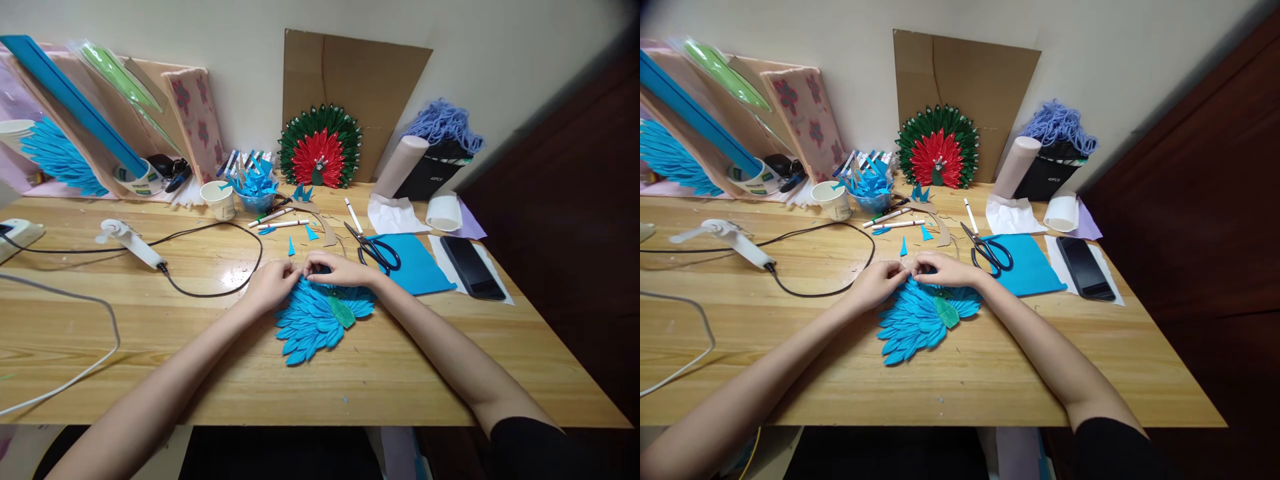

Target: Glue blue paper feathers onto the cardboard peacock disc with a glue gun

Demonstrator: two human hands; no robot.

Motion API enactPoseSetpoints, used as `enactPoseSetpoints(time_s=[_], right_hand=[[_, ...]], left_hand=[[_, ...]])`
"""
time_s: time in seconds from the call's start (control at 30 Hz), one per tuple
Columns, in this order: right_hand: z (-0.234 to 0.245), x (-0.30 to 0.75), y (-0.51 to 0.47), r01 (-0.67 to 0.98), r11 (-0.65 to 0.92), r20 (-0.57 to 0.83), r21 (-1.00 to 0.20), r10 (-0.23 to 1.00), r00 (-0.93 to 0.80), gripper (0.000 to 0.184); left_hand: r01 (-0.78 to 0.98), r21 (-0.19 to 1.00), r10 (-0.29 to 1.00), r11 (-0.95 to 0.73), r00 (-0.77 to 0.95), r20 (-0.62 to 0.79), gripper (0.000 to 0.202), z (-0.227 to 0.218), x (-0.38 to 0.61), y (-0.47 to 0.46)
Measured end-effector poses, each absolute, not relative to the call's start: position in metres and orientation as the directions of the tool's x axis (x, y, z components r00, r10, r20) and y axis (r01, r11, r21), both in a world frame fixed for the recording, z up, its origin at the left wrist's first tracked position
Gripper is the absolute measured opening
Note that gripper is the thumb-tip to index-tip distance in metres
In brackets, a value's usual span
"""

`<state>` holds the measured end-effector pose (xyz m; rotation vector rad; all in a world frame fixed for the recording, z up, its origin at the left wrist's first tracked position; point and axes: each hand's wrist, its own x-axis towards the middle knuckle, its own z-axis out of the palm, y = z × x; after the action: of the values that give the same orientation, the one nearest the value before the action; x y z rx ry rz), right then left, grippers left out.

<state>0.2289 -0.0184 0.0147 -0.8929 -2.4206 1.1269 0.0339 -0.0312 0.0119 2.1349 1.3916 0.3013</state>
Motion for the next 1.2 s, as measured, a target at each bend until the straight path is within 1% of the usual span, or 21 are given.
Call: enactPoseSetpoints(time_s=[0.2,0.47,0.6,0.8,0.93,1.07,1.2], right_hand=[[0.014,0.229,-0.018,0.387,0.491,0.042,-0.781,0.658,-0.752,0.012],[0.013,0.228,-0.017,0.428,0.498,0.033,-0.754,0.68,-0.733,0.011],[0.014,0.227,-0.018,0.43,0.498,0.027,-0.753,0.677,-0.736,0.013],[0.015,0.228,-0.019,0.402,0.512,0.047,-0.759,0.658,-0.751,0.012],[0.014,0.228,-0.019,0.395,0.509,0.049,-0.765,0.657,-0.752,0.012],[0.015,0.229,-0.018,0.403,0.486,0.03,-0.775,0.666,-0.746,0.013],[0.016,0.23,-0.017,0.395,0.483,0.031,-0.781,0.663,-0.748,0.012]], left_hand=[[0.753,0.594,0.889,-0.283,0.439,-0.133,0.031,0.011,0.034,-0.03],[0.723,0.641,0.913,-0.258,0.4,-0.084,0.031,0.008,0.037,-0.036],[0.731,0.636,0.918,-0.247,0.386,-0.087,0.029,0.009,0.038,-0.036],[0.742,0.617,0.904,-0.261,0.412,-0.114,0.022,0.013,0.036,-0.035],[0.735,0.627,0.904,-0.258,0.412,-0.111,0.026,0.015,0.035,-0.033],[0.718,0.667,0.913,-0.199,0.383,-0.14,0.031,0.015,0.037,-0.029],[0.691,0.718,0.907,-0.088,0.354,-0.23,0.034,0.014,0.039,-0.024]])
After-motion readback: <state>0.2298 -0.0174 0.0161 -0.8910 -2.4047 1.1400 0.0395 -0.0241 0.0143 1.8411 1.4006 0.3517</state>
